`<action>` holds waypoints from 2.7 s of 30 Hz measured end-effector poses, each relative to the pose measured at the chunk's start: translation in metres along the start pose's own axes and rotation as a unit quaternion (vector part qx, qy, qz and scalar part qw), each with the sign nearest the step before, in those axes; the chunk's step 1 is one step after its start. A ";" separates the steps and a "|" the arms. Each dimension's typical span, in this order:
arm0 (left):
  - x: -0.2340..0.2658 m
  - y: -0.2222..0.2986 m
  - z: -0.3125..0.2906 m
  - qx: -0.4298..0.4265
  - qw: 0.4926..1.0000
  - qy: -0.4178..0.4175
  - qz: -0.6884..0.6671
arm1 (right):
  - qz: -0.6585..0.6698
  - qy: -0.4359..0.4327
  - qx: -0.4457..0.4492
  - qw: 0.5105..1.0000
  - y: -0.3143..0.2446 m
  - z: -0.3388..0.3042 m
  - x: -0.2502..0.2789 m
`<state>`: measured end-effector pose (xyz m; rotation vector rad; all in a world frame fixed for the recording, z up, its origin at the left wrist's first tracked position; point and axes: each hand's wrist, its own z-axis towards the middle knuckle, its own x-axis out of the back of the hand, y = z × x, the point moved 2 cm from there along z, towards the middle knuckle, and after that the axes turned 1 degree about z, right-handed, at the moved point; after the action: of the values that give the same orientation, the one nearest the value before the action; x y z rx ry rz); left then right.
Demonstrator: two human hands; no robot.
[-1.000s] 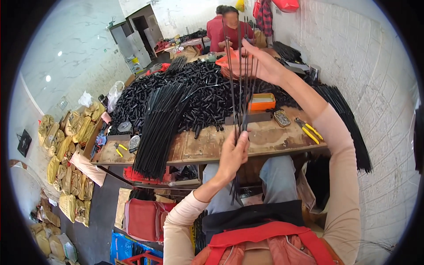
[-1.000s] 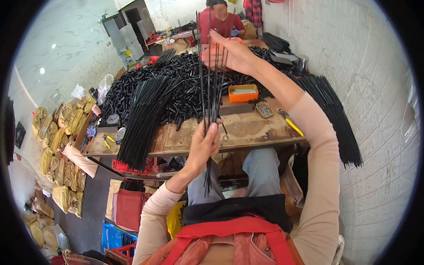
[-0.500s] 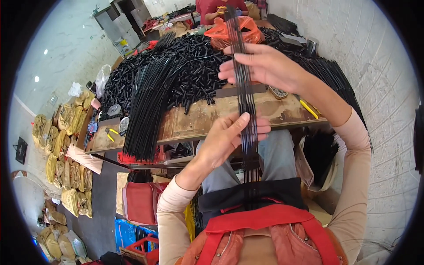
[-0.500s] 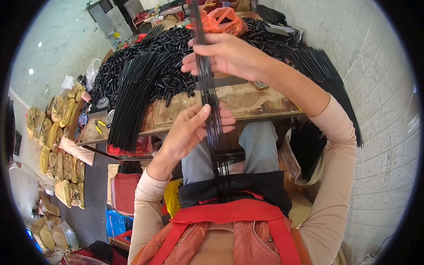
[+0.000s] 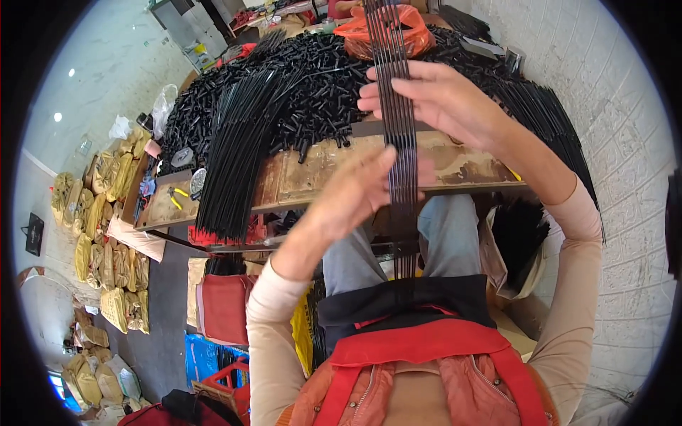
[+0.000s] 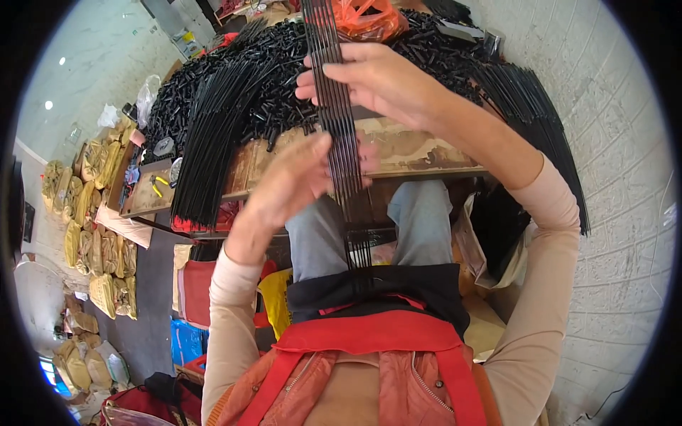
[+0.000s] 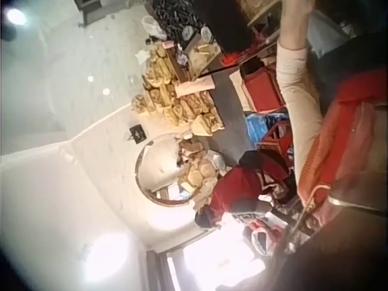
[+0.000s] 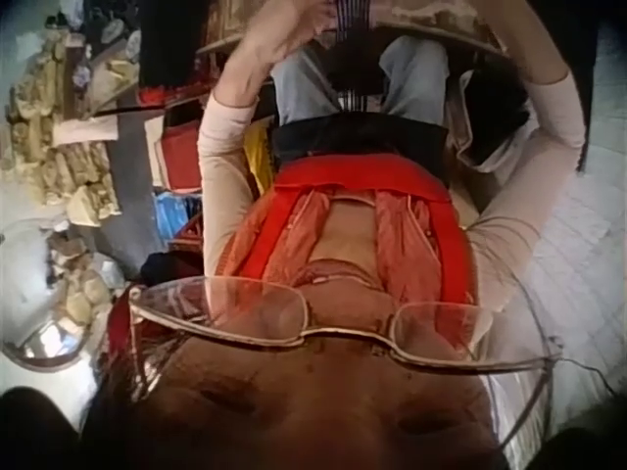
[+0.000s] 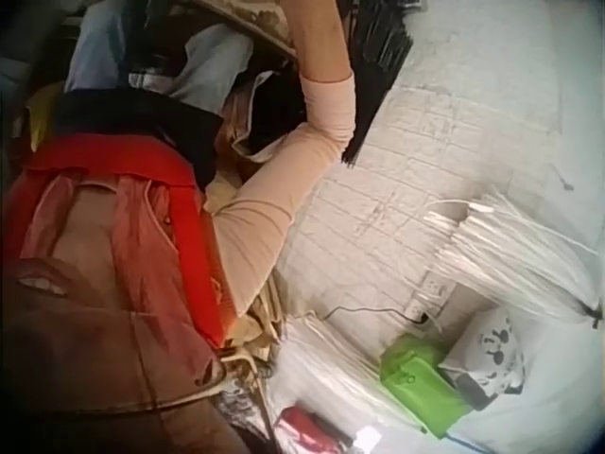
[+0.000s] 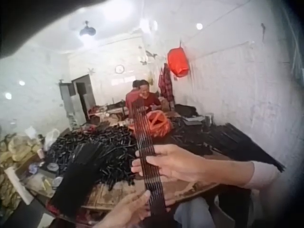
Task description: Attaching plastic components to bundles of rods and trimming the ends using pliers.
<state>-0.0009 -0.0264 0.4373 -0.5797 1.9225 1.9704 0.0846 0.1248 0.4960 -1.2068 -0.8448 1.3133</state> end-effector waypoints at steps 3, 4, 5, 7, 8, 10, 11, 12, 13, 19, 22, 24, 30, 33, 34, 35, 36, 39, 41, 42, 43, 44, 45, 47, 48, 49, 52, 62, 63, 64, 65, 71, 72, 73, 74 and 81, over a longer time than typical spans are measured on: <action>-0.008 -0.015 -0.016 0.005 1.000 0.004 -0.012 | 0.037 -0.037 -0.039 0.998 0.008 -0.014 -0.010; -0.009 -0.010 -0.016 -0.008 1.000 0.013 0.012 | 0.066 -0.073 -0.075 0.992 0.009 -0.016 -0.014; -0.012 -0.007 -0.018 -0.019 0.999 0.024 0.032 | 0.069 -0.073 -0.080 0.992 0.008 -0.016 -0.013; -0.008 -0.005 -0.005 -0.016 0.999 0.019 0.033 | 0.014 -0.052 -0.030 0.998 0.001 -0.013 -0.007; -0.006 -0.003 0.002 -0.030 0.998 0.022 0.049 | -0.024 -0.022 -0.024 0.999 -0.003 -0.012 -0.009; 0.000 -0.004 0.008 -0.048 0.995 0.014 0.092 | -0.055 -0.004 -0.014 0.998 0.003 -0.010 -0.010; 0.007 -0.005 0.011 -0.048 0.994 0.013 0.093 | -0.086 0.011 -0.003 0.996 0.007 -0.006 -0.007; 0.014 -0.006 0.012 -0.044 0.998 -0.033 0.038 | -0.083 0.028 0.021 0.996 0.010 -0.006 -0.007; 0.022 -0.009 0.015 -0.039 0.996 -0.077 -0.017 | -0.083 0.027 0.022 0.996 0.011 -0.011 -0.008; 0.070 -0.077 0.033 0.141 0.966 -0.015 -0.216 | -0.263 -0.066 -0.111 0.956 0.122 -0.087 -0.015; 0.088 -0.074 0.080 0.117 0.981 0.017 -0.156 | -0.195 -0.032 -0.045 0.979 0.182 -0.108 0.002; 0.118 -0.065 0.106 0.114 0.977 -0.002 -0.178 | -0.189 -0.034 -0.065 0.979 0.154 -0.069 0.001; 0.188 -0.075 0.095 -0.115 0.970 0.215 -0.010 | -0.243 0.027 -0.089 0.965 0.214 -0.024 0.045; 0.161 -0.076 0.026 0.030 0.973 0.179 0.142 | -0.230 0.043 -0.068 0.970 0.212 -0.022 0.045; 0.140 -0.067 0.014 0.011 0.954 0.177 0.242 | -0.225 0.026 -0.044 0.973 0.209 -0.014 0.040; 0.115 -0.058 0.010 -0.005 0.927 0.168 0.335 | -0.223 0.013 -0.023 0.974 0.208 -0.012 0.037; 0.092 -0.043 0.014 -0.040 0.893 0.193 0.405 | -0.253 -0.005 -0.006 0.967 0.211 -0.014 0.038; 0.052 -0.009 0.024 -0.112 0.930 0.218 0.274 | -0.244 0.007 -0.003 0.970 0.205 -0.018 0.037; 0.050 -0.009 0.020 -0.127 0.931 0.189 0.286 | -0.261 0.020 0.013 0.965 0.211 -0.021 0.036; 0.049 -0.014 0.018 -0.156 0.928 0.189 0.280 | -0.265 0.015 0.016 0.964 0.209 -0.020 0.034; 0.051 -0.017 0.017 -0.185 0.925 0.189 0.273 | -0.268 0.010 0.018 0.963 0.209 -0.019 0.033; 0.054 -0.018 0.017 -0.176 0.926 0.179 0.281 | -0.275 0.014 0.031 0.961 0.210 -0.021 0.034; 0.055 -0.016 0.019 -0.173 0.927 0.179 0.281 | -0.273 0.015 0.029 0.961 0.210 -0.022 0.035; 0.056 -0.014 0.025 -0.127 0.936 0.173 0.278 | -0.266 0.013 0.022 0.964 0.205 -0.024 0.038; 0.058 -0.018 0.024 -0.112 0.938 0.177 0.277 | -0.274 0.016 0.036 0.961 0.186 -0.023 0.038; 0.057 -0.020 0.024 -0.114 0.937 0.181 0.275 | -0.275 0.012 0.035 0.961 0.176 -0.020 0.044; 0.058 -0.021 0.029 -0.140 0.958 0.106 0.229 | -0.473 -0.019 0.190 0.860 0.155 0.000 0.109; 0.056 -0.014 0.040 -0.100 0.969 0.032 0.224 | -0.721 0.048 -0.029 0.691 0.174 0.117 0.279; 0.056 -0.014 0.040 -0.102 0.969 0.029 0.222 | -0.724 0.056 -0.048 0.686 0.174 0.118 0.279; 0.055 -0.015 0.039 -0.103 0.969 0.031 0.222 | -0.719 0.064 -0.050 0.691 0.173 0.116 0.278; 0.056 -0.014 0.040 -0.113 0.968 0.034 0.222 | -0.720 0.064 -0.048 0.690 0.168 0.116 0.275; 0.050 -0.010 0.046 -0.146 0.967 0.062 0.200 | -0.696 0.118 -0.005 0.708 0.126 0.098 0.251; 0.050 -0.011 0.045 -0.146 0.967 0.069 0.198 | -0.661 0.118 0.033 0.740 0.112 0.092 0.232; 0.052 -0.012 0.044 -0.145 0.967 0.076 0.195 | -0.623 0.116 0.069 0.770 0.098 0.084 0.212; 0.057 -0.013 0.041 -0.136 0.965 0.063 0.213 | -0.576 0.113 0.091 0.804 0.080 0.072 0.181; 0.053 -0.011 0.037 -0.144 0.965 0.138 0.172 | -0.618 0.017 0.203 0.759 0.037 -0.022 0.048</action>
<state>-0.0433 0.0084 0.4016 -0.6595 2.0214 2.5353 0.1030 0.1632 0.4473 -0.1343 -0.9712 0.3019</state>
